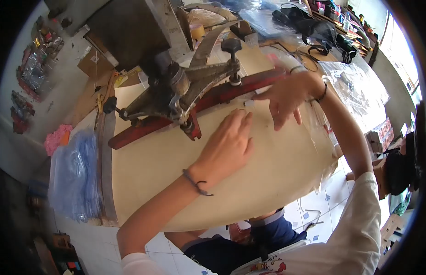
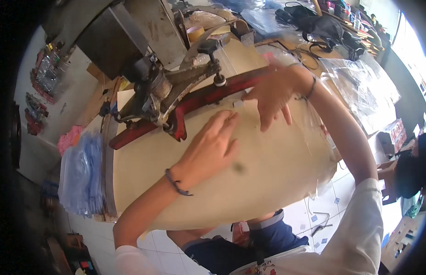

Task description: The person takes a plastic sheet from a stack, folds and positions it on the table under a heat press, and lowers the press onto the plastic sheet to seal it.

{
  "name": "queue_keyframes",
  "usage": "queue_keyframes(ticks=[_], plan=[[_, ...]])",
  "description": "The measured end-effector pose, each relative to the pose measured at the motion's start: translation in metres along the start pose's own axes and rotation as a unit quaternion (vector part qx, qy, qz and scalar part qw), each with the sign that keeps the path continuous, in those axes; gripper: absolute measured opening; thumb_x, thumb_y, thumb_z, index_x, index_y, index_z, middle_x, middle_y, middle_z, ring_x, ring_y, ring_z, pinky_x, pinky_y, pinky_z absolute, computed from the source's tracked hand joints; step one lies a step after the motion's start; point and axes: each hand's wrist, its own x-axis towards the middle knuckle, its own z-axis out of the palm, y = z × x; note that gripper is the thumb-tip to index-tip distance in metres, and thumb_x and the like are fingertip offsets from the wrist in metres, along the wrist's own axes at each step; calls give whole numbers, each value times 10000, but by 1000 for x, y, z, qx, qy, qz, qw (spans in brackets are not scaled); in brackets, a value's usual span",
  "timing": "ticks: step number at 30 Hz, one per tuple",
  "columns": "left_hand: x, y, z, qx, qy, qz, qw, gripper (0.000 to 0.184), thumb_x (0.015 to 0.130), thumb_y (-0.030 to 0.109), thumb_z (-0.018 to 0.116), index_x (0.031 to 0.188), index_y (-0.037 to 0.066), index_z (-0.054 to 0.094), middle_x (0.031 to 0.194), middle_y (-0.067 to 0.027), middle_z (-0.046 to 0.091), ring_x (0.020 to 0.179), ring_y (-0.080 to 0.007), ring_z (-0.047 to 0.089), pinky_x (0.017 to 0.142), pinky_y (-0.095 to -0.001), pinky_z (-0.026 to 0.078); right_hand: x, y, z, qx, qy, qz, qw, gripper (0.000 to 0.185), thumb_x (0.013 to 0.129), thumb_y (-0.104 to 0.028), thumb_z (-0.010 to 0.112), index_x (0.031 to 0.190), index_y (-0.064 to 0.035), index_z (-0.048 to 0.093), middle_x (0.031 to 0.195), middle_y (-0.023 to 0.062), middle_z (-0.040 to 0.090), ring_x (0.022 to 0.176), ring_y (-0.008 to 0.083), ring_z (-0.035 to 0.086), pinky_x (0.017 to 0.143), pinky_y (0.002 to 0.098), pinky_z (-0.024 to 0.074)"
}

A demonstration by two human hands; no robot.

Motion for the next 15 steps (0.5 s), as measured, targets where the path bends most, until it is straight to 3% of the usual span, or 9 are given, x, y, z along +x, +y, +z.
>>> queue_keyframes(ticks=[3,6,7,13,15], plan=[[18,-8,30,21,12,-7,1000,603,927,160,632,1431,-101,428,1457,-344,401,1378,-498,409,1170,-515,360,1,26,17,73,-1,-69,995,1220,829,-165,834,1605,32,-87,927,165,720,730,228,739,606,326,640],[26,-7,27,20,-16,-61,998,665,918,188,646,1455,-103,384,1478,-357,370,1387,-513,382,1170,-545,344,-1,39,17,105,-12,-100,989,1229,827,-145,831,1602,29,-106,923,169,732,712,220,743,607,315,621],[28,-8,27,34,-30,-56,997,711,919,252,645,1439,-149,372,1444,-388,389,1372,-526,385,1163,-535,354,-5,32,14,101,-15,-84,991,1217,834,-166,832,1604,32,-89,914,162,739,691,220,743,617,307,609],[34,-13,17,-2,-50,-55,997,758,912,267,653,1457,-165,351,1426,-377,399,1333,-504,420,1143,-529,371,-2,27,8,98,0,-40,994,1191,834,-224,839,1603,51,-28,893,149,745,678,225,743,640,306,595],[33,-13,16,-9,-54,-60,997,777,909,269,657,1464,-172,340,1425,-376,399,1327,-499,430,1139,-526,379,5,31,8,86,3,-68,994,1149,848,-251,810,1576,117,0,886,133,759,646,219,734,611,305,578]])
